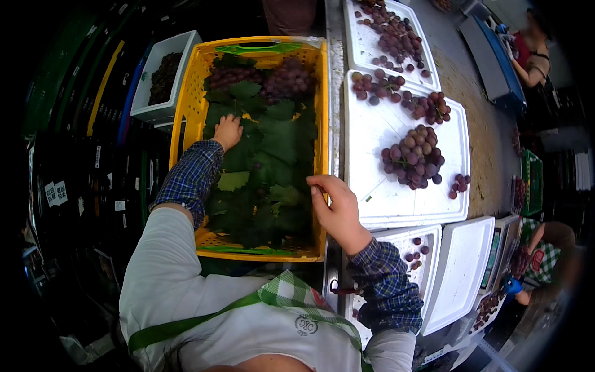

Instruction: The person holds a bunch of grapes and uses shears to trim individual grapes and excess stems, then places the bunch into a crate.

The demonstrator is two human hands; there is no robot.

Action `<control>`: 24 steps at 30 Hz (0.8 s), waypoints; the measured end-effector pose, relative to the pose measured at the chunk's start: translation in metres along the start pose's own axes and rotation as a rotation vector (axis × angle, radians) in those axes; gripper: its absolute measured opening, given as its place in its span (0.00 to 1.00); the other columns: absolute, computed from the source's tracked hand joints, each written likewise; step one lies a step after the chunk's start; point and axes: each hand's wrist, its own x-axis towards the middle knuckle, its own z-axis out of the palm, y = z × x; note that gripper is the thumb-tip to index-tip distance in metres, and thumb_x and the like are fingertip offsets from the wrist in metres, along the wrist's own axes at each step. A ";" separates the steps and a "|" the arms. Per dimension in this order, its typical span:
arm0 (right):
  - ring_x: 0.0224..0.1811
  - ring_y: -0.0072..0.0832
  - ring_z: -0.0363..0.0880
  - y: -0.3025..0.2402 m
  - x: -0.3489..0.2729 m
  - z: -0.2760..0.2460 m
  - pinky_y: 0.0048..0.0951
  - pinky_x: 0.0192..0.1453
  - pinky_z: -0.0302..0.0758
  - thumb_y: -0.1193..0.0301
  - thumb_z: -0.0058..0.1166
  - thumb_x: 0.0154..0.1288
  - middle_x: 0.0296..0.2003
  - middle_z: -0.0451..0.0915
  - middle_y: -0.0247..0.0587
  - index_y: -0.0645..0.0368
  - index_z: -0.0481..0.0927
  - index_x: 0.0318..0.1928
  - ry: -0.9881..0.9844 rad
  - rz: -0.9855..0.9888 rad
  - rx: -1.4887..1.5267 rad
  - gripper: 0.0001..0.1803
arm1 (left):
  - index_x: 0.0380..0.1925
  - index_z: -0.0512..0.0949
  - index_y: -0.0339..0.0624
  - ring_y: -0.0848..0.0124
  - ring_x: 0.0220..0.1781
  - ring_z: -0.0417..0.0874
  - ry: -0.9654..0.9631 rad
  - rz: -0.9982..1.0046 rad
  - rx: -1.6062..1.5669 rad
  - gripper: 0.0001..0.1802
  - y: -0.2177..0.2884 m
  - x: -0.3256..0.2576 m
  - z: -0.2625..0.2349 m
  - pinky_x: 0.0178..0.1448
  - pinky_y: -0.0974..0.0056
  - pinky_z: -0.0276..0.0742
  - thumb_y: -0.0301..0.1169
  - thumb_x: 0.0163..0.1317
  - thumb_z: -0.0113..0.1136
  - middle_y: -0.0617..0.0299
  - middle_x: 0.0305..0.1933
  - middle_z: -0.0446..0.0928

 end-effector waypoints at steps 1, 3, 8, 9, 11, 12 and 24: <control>0.40 0.41 0.84 0.003 0.011 0.003 0.34 0.45 0.80 0.80 0.56 0.65 0.39 0.83 0.47 0.62 0.82 0.45 -0.022 -0.066 -0.058 0.09 | 0.62 0.73 0.40 0.52 0.61 0.73 -0.003 -0.039 -0.083 0.27 -0.003 -0.001 0.001 0.70 0.42 0.64 0.41 0.66 0.57 0.52 0.55 0.78; 0.41 0.44 0.83 0.011 0.029 0.007 0.36 0.45 0.80 0.80 0.57 0.64 0.39 0.83 0.47 0.61 0.82 0.45 -0.077 -0.172 -0.156 0.09 | 0.57 0.76 0.41 0.52 0.59 0.74 0.192 0.015 -0.202 0.23 -0.007 0.005 -0.006 0.65 0.49 0.68 0.36 0.62 0.61 0.52 0.56 0.77; 0.37 0.45 0.81 0.034 0.045 0.010 0.41 0.42 0.79 0.80 0.58 0.57 0.32 0.80 0.44 0.60 0.82 0.41 -0.226 -0.342 -0.374 0.10 | 0.65 0.68 0.40 0.54 0.65 0.69 0.413 0.133 -0.062 0.33 0.010 0.037 -0.024 0.68 0.45 0.63 0.33 0.59 0.63 0.54 0.64 0.72; 0.37 0.45 0.81 0.038 0.044 0.010 0.41 0.42 0.79 0.80 0.58 0.57 0.32 0.80 0.44 0.60 0.82 0.41 -0.233 -0.355 -0.376 0.10 | 0.67 0.66 0.40 0.54 0.67 0.67 0.336 0.145 -0.027 0.35 0.016 0.039 -0.022 0.69 0.44 0.62 0.34 0.60 0.63 0.54 0.66 0.70; 0.37 0.45 0.81 0.043 0.044 0.010 0.41 0.42 0.79 0.80 0.58 0.57 0.32 0.80 0.44 0.60 0.82 0.40 -0.216 -0.389 -0.365 0.10 | 0.69 0.64 0.39 0.54 0.67 0.67 0.151 0.158 0.066 0.35 0.024 0.029 -0.008 0.70 0.42 0.62 0.39 0.65 0.60 0.53 0.67 0.69; 0.37 0.45 0.82 0.044 0.043 0.011 0.41 0.42 0.79 0.80 0.58 0.58 0.32 0.80 0.44 0.60 0.83 0.40 -0.219 -0.352 -0.358 0.09 | 0.70 0.63 0.38 0.53 0.68 0.67 0.088 0.177 0.067 0.35 0.027 0.022 -0.001 0.70 0.42 0.62 0.42 0.68 0.58 0.52 0.69 0.69; 0.38 0.43 0.84 0.065 0.099 0.025 0.38 0.41 0.81 0.75 0.56 0.63 0.34 0.84 0.42 0.56 0.84 0.39 -0.161 -0.208 -0.408 0.06 | 0.44 0.83 0.33 0.51 0.50 0.81 -0.360 0.130 -0.066 0.33 0.037 -0.082 -0.024 0.51 0.47 0.76 0.57 0.70 0.50 0.45 0.48 0.82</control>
